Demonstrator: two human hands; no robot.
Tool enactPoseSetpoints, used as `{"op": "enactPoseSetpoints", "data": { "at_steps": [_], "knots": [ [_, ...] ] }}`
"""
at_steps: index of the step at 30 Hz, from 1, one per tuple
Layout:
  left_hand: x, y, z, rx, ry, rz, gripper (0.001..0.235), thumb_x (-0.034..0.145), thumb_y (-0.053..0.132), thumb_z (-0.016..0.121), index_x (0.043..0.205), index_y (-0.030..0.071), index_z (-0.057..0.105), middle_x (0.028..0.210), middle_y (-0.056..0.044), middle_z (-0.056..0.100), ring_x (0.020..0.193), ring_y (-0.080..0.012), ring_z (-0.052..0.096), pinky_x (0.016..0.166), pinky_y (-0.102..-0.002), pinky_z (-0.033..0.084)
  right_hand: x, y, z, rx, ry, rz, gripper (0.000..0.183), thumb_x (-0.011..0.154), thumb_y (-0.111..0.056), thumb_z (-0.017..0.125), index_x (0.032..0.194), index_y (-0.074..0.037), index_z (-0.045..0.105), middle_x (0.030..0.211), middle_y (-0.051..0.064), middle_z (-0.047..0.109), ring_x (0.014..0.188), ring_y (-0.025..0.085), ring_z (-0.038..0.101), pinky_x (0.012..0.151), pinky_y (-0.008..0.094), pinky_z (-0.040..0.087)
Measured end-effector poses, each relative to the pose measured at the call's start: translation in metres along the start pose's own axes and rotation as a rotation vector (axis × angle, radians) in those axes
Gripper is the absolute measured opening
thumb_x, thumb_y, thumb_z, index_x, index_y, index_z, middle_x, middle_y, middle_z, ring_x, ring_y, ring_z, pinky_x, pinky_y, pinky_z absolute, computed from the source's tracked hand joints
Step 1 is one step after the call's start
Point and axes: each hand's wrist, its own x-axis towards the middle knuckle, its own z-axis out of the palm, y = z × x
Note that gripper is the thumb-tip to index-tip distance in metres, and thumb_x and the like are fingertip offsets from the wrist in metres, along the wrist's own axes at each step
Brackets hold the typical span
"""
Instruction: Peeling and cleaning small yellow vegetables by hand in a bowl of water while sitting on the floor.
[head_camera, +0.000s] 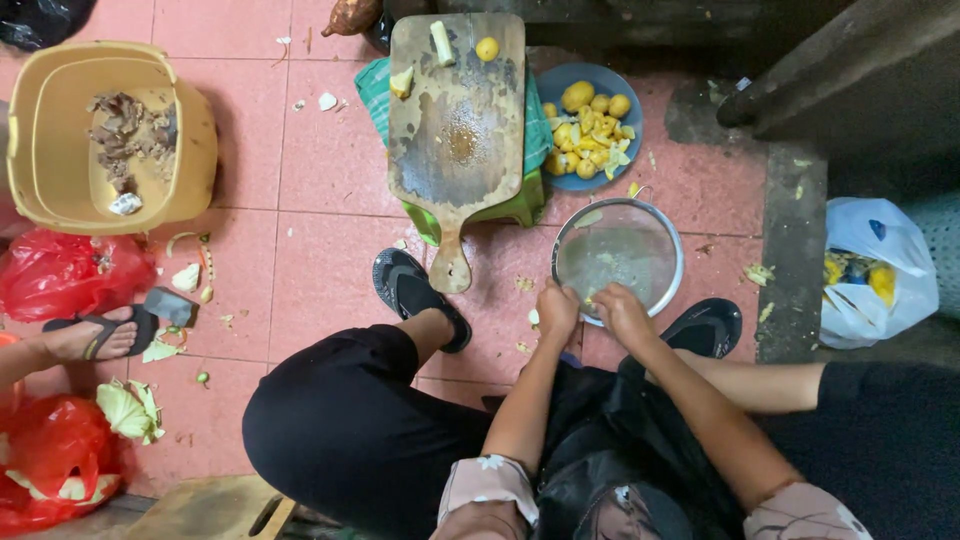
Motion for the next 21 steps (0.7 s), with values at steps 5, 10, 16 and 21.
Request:
{"op": "enactPoseSetpoints", "data": {
  "at_steps": [5, 10, 16, 21],
  "knots": [
    [-0.002, -0.001, 0.002, -0.036, 0.018, 0.005, 0.044, 0.093, 0.019, 0.047, 0.127, -0.007, 0.053, 0.099, -0.038, 0.068, 0.103, -0.0566, 0.066, 0.092, -0.064, 0.054, -0.001, 0.023, 0.023, 0.055, -0.015, 0.192, 0.006, 0.084, -0.019, 0.069, 0.079, -0.02, 0.066, 0.073, 0.006, 0.058, 0.079, 0.034, 0.067, 0.074, 0.042, 0.056],
    [0.004, -0.009, 0.008, -0.004, 0.001, 0.015, 0.047, 0.093, 0.022, 0.048, 0.129, -0.007, 0.053, 0.1, -0.037, 0.068, 0.104, -0.0549, 0.066, 0.092, -0.062, 0.055, 0.044, 0.012, 0.009, 0.311, -0.056, 0.659, 0.012, 0.08, -0.027, 0.065, 0.07, -0.022, 0.062, 0.059, 0.005, 0.058, 0.066, 0.03, 0.066, 0.065, 0.041, 0.051],
    [0.006, -0.009, 0.007, 0.019, -0.002, 0.021, 0.048, 0.093, 0.024, 0.048, 0.129, -0.007, 0.053, 0.101, -0.038, 0.068, 0.105, -0.0557, 0.066, 0.093, -0.063, 0.054, 0.035, 0.019, 0.02, 0.118, -0.036, 0.503, 0.007, 0.084, -0.01, 0.062, 0.082, -0.011, 0.069, 0.079, 0.018, 0.065, 0.084, 0.04, 0.069, 0.076, 0.047, 0.057],
    [0.004, -0.011, 0.005, 0.056, -0.014, 0.038, 0.051, 0.093, 0.025, 0.047, 0.133, -0.006, 0.053, 0.102, -0.036, 0.069, 0.105, -0.0529, 0.068, 0.091, -0.06, 0.055, 0.044, 0.016, 0.016, 0.105, -0.037, 0.632, 0.011, 0.086, -0.013, 0.06, 0.09, -0.005, 0.066, 0.094, 0.025, 0.065, 0.099, 0.047, 0.068, 0.086, 0.052, 0.055]
  ]
}}
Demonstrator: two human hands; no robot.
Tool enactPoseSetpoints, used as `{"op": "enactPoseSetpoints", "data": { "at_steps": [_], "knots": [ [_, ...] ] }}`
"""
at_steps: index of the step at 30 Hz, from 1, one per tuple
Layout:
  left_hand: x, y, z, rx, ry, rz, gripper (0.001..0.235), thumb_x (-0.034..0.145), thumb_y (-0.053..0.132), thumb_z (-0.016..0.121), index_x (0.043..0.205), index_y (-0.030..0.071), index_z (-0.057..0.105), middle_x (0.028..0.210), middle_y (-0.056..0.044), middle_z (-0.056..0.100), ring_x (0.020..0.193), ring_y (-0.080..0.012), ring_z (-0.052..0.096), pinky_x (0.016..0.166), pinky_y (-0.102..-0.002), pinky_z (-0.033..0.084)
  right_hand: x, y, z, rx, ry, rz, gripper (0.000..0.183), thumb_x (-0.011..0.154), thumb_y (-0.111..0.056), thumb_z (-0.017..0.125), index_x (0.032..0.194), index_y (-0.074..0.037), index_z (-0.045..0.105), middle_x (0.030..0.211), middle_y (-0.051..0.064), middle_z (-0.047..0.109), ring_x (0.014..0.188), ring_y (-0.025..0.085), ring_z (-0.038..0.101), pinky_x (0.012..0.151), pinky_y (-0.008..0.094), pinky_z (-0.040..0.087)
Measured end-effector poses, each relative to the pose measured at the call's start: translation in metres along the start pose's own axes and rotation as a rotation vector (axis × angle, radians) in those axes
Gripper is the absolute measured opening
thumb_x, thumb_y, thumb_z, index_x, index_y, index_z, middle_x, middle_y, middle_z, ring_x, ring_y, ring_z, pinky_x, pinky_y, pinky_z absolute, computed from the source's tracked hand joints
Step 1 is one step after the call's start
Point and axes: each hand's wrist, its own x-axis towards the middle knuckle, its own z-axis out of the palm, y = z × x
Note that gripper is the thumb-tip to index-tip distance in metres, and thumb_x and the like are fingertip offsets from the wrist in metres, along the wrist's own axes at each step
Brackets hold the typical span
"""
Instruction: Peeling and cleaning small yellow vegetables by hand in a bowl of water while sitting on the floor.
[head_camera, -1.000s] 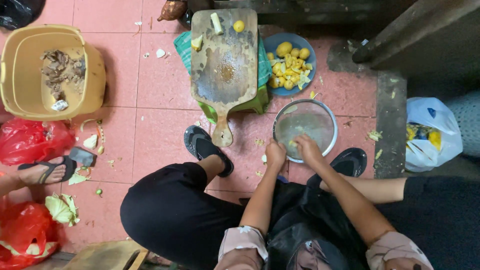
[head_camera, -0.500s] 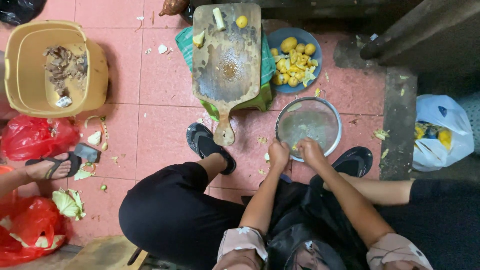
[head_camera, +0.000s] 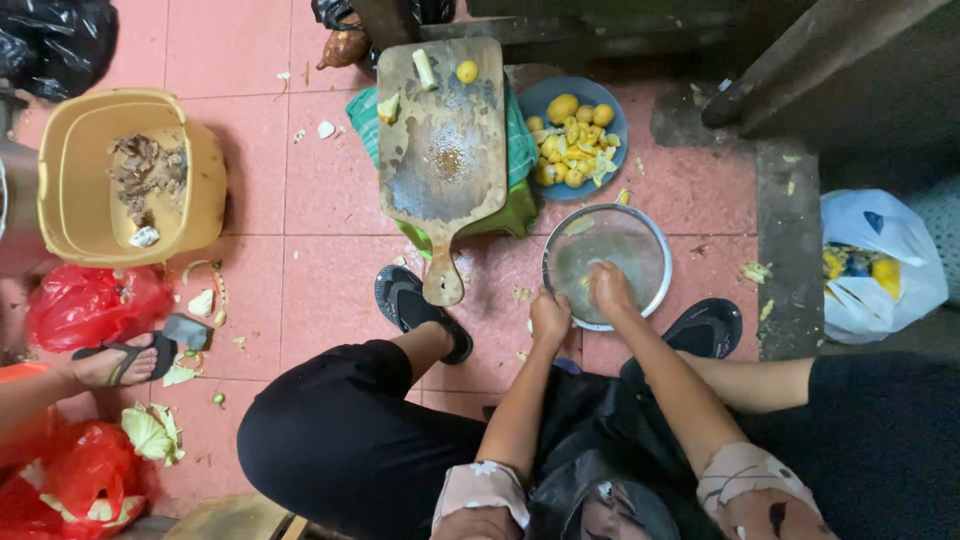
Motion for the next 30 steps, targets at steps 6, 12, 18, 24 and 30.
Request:
{"op": "enactPoseSetpoints", "data": {
  "at_steps": [6, 12, 18, 24, 30],
  "knots": [
    [0.003, 0.004, 0.0, -0.022, 0.01, -0.013, 0.057, 0.092, 0.024, 0.049, 0.137, -0.01, 0.051, 0.105, -0.038, 0.068, 0.107, -0.0535, 0.067, 0.092, -0.061, 0.055, -0.008, 0.012, -0.012, 0.07, 0.066, 0.007, 0.016, 0.085, -0.013, 0.066, 0.093, -0.023, 0.075, 0.089, 0.012, 0.075, 0.095, 0.039, 0.072, 0.086, 0.05, 0.058],
    [0.01, -0.009, 0.009, -0.025, 0.001, -0.044, 0.054, 0.092, 0.026, 0.047, 0.136, -0.006, 0.053, 0.105, -0.035, 0.069, 0.107, -0.0521, 0.067, 0.093, -0.059, 0.056, -0.021, 0.025, 0.002, -0.03, 0.174, -0.114, 0.021, 0.088, -0.011, 0.065, 0.098, -0.026, 0.075, 0.095, 0.005, 0.071, 0.095, 0.033, 0.072, 0.086, 0.043, 0.059],
    [0.004, -0.002, 0.005, -0.038, 0.01, -0.035, 0.057, 0.093, 0.026, 0.048, 0.139, -0.008, 0.051, 0.105, -0.036, 0.069, 0.108, -0.0528, 0.067, 0.093, -0.061, 0.055, -0.034, -0.003, 0.011, -0.122, 0.151, -0.11, 0.012, 0.087, -0.024, 0.073, 0.099, -0.023, 0.075, 0.09, 0.009, 0.065, 0.093, 0.033, 0.071, 0.084, 0.043, 0.059],
    [-0.001, 0.008, -0.004, -0.051, 0.011, -0.021, 0.055, 0.094, 0.022, 0.048, 0.137, -0.011, 0.05, 0.106, -0.039, 0.067, 0.109, -0.0554, 0.065, 0.095, -0.062, 0.053, -0.019, -0.034, -0.013, 0.649, 0.086, 0.391, 0.013, 0.085, -0.032, 0.066, 0.078, -0.022, 0.066, 0.06, -0.001, 0.048, 0.057, 0.017, 0.053, 0.057, 0.032, 0.041],
    [-0.011, 0.016, -0.012, -0.057, -0.036, -0.088, 0.058, 0.093, 0.025, 0.047, 0.142, -0.007, 0.048, 0.111, -0.036, 0.068, 0.113, -0.0509, 0.065, 0.098, -0.058, 0.053, -0.016, 0.034, 0.044, 0.018, 0.033, -0.149, 0.006, 0.09, -0.018, 0.065, 0.091, -0.019, 0.071, 0.083, 0.016, 0.061, 0.086, 0.041, 0.068, 0.075, 0.046, 0.056]
  ]
}}
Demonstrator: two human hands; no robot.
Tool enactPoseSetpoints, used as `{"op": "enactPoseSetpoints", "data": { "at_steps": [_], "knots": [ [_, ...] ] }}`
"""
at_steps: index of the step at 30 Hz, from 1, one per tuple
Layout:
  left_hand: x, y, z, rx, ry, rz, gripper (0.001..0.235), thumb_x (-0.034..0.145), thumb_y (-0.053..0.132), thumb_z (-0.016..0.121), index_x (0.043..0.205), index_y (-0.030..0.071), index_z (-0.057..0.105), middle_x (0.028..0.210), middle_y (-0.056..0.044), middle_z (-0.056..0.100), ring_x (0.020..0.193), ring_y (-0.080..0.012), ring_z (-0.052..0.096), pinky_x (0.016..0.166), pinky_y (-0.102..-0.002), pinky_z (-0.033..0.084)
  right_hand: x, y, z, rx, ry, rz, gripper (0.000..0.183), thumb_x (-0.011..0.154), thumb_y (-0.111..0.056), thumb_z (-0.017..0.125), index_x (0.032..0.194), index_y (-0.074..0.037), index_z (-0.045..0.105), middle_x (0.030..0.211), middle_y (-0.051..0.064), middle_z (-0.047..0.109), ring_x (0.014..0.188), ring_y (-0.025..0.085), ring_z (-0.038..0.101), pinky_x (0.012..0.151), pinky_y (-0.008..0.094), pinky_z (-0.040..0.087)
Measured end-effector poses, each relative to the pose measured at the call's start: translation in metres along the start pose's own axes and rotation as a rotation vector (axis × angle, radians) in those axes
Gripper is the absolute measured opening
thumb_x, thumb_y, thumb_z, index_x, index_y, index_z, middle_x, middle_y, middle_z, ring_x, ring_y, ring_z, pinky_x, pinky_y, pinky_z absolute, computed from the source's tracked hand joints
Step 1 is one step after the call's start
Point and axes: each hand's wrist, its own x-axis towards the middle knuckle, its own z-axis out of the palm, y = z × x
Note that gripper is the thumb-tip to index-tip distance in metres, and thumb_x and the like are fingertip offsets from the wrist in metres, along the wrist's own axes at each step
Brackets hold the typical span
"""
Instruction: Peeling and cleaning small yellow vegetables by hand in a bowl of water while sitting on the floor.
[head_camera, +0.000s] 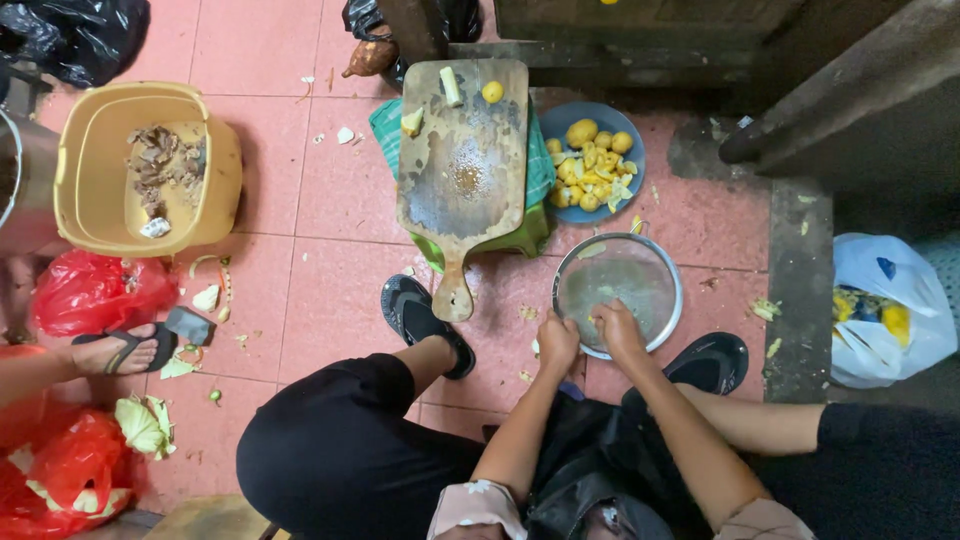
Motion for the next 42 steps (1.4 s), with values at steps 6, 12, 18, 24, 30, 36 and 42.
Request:
{"op": "enactPoseSetpoints", "data": {
  "at_steps": [6, 12, 18, 24, 30, 36, 42],
  "knots": [
    [0.006, -0.009, 0.009, -0.007, 0.027, 0.033, 0.054, 0.093, 0.023, 0.047, 0.134, -0.011, 0.052, 0.103, -0.038, 0.068, 0.108, -0.0533, 0.066, 0.094, -0.061, 0.053, 0.007, -0.053, -0.042, -0.294, -0.102, -0.052, 0.008, 0.091, -0.013, 0.055, 0.085, -0.011, 0.059, 0.085, 0.016, 0.063, 0.089, 0.037, 0.072, 0.075, 0.046, 0.058],
    [0.005, -0.011, 0.009, -0.019, 0.051, 0.046, 0.047, 0.092, 0.024, 0.048, 0.127, -0.006, 0.056, 0.098, -0.036, 0.069, 0.104, -0.0523, 0.067, 0.091, -0.061, 0.055, 0.016, -0.048, -0.038, -0.364, -0.089, -0.098, 0.009, 0.083, -0.006, 0.063, 0.092, -0.008, 0.062, 0.089, 0.016, 0.061, 0.09, 0.04, 0.071, 0.08, 0.045, 0.06],
    [0.018, -0.009, -0.009, 0.006, -0.08, 0.017, 0.044, 0.091, 0.031, 0.054, 0.117, -0.003, 0.059, 0.106, -0.033, 0.069, 0.112, -0.0507, 0.066, 0.095, -0.058, 0.054, 0.058, -0.027, -0.046, -0.287, -0.187, -0.015, 0.009, 0.08, -0.007, 0.063, 0.082, -0.008, 0.072, 0.084, 0.02, 0.071, 0.088, 0.043, 0.074, 0.08, 0.05, 0.061],
    [0.006, 0.047, -0.081, -0.023, -0.134, -0.013, 0.071, 0.082, 0.056, 0.065, 0.123, -0.001, 0.059, 0.117, -0.031, 0.064, 0.117, -0.0514, 0.063, 0.098, -0.061, 0.051, 0.148, -0.1, -0.146, -0.191, 0.083, -0.191, 0.016, 0.082, -0.009, 0.069, 0.094, -0.015, 0.077, 0.084, 0.016, 0.073, 0.092, 0.037, 0.071, 0.085, 0.045, 0.057],
    [0.005, 0.068, -0.104, -0.153, 0.11, 0.122, 0.062, 0.088, 0.05, 0.065, 0.122, -0.002, 0.061, 0.114, -0.029, 0.061, 0.113, -0.053, 0.062, 0.094, -0.063, 0.051, 0.257, -0.098, -0.149, -0.41, 0.031, -0.096, 0.027, 0.087, -0.026, 0.074, 0.114, -0.027, 0.077, 0.107, 0.009, 0.08, 0.108, 0.034, 0.074, 0.093, 0.048, 0.059],
    [0.009, 0.077, -0.106, -0.17, 0.092, 0.105, 0.057, 0.091, 0.051, 0.062, 0.116, 0.0, 0.061, 0.113, -0.027, 0.064, 0.114, -0.0507, 0.062, 0.093, -0.064, 0.051, 0.321, -0.261, -0.124, -0.469, 0.039, -0.201, 0.022, 0.091, -0.038, 0.072, 0.111, -0.028, 0.078, 0.11, 0.005, 0.078, 0.107, 0.031, 0.073, 0.09, 0.045, 0.059],
    [0.04, 0.056, -0.06, -0.058, 0.141, 0.101, 0.054, 0.094, 0.047, 0.06, 0.123, 0.002, 0.057, 0.12, -0.026, 0.059, 0.103, -0.0507, 0.059, 0.088, -0.059, 0.049, 0.37, -0.35, -0.044, -0.439, 0.213, -0.368, 0.033, 0.094, -0.036, 0.072, 0.092, -0.003, 0.073, 0.096, 0.017, 0.072, 0.079, 0.038, 0.069, 0.071, 0.049, 0.055]
  ]
}}
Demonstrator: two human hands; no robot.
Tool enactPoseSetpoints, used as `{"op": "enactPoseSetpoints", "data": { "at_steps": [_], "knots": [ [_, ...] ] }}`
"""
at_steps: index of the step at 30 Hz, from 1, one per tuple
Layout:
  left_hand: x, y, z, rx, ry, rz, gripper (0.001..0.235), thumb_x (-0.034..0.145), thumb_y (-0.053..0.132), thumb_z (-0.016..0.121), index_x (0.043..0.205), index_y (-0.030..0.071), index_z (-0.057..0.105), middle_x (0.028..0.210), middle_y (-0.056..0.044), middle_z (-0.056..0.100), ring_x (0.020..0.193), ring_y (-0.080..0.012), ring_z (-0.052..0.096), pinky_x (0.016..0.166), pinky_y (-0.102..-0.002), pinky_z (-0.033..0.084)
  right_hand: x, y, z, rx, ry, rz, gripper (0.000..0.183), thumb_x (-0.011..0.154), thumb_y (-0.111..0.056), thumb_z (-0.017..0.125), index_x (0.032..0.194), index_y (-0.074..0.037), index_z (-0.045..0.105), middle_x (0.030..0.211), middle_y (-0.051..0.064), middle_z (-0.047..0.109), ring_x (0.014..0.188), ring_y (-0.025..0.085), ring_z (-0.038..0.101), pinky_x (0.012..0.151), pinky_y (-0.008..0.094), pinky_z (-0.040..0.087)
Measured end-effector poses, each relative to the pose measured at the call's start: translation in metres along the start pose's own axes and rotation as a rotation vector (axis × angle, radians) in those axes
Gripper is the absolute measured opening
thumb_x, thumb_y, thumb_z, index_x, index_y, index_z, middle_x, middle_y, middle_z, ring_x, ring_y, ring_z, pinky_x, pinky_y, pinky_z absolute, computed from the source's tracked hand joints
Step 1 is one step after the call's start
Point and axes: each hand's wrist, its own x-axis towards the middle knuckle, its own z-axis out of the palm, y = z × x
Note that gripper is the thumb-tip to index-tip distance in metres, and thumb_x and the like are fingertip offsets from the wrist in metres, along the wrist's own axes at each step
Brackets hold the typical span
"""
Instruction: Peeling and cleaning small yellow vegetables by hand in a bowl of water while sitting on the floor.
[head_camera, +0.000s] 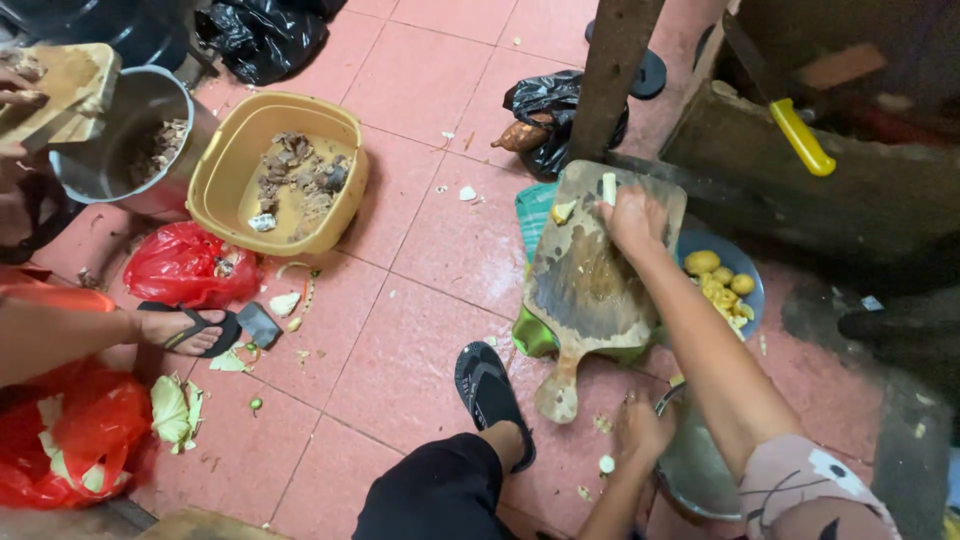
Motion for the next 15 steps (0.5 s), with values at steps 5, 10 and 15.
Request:
{"op": "enactPoseSetpoints", "data": {
  "at_steps": [5, 10, 15],
  "knots": [
    [0.006, -0.013, 0.024, 0.052, 0.082, 0.048, 0.044, 0.092, 0.044, 0.062, 0.115, 0.006, 0.066, 0.112, -0.021, 0.063, 0.097, -0.0454, 0.062, 0.082, -0.054, 0.051, 0.007, 0.015, 0.025, -0.095, 0.122, -0.016, 0.026, 0.084, -0.025, 0.068, 0.096, -0.003, 0.073, 0.099, 0.02, 0.071, 0.089, 0.038, 0.067, 0.072, 0.049, 0.055],
    [-0.004, 0.002, 0.003, 0.025, 0.078, 0.117, 0.047, 0.097, 0.046, 0.06, 0.113, 0.001, 0.06, 0.108, -0.022, 0.061, 0.092, -0.0453, 0.062, 0.081, -0.055, 0.051, -0.048, 0.039, -0.048, 0.343, -0.083, 0.22, 0.032, 0.084, -0.035, 0.072, 0.096, -0.006, 0.075, 0.087, 0.014, 0.073, 0.074, 0.034, 0.064, 0.068, 0.044, 0.052],
    [-0.012, 0.0, -0.001, -0.045, -0.007, 0.091, 0.043, 0.097, 0.04, 0.061, 0.113, 0.001, 0.062, 0.103, -0.026, 0.065, 0.101, -0.0506, 0.066, 0.085, -0.06, 0.054, -0.21, 0.126, -0.057, 0.951, -0.181, 0.694, 0.027, 0.083, -0.036, 0.073, 0.096, -0.013, 0.077, 0.083, 0.011, 0.072, 0.066, 0.02, 0.06, 0.048, 0.03, 0.052]
  ]
}}
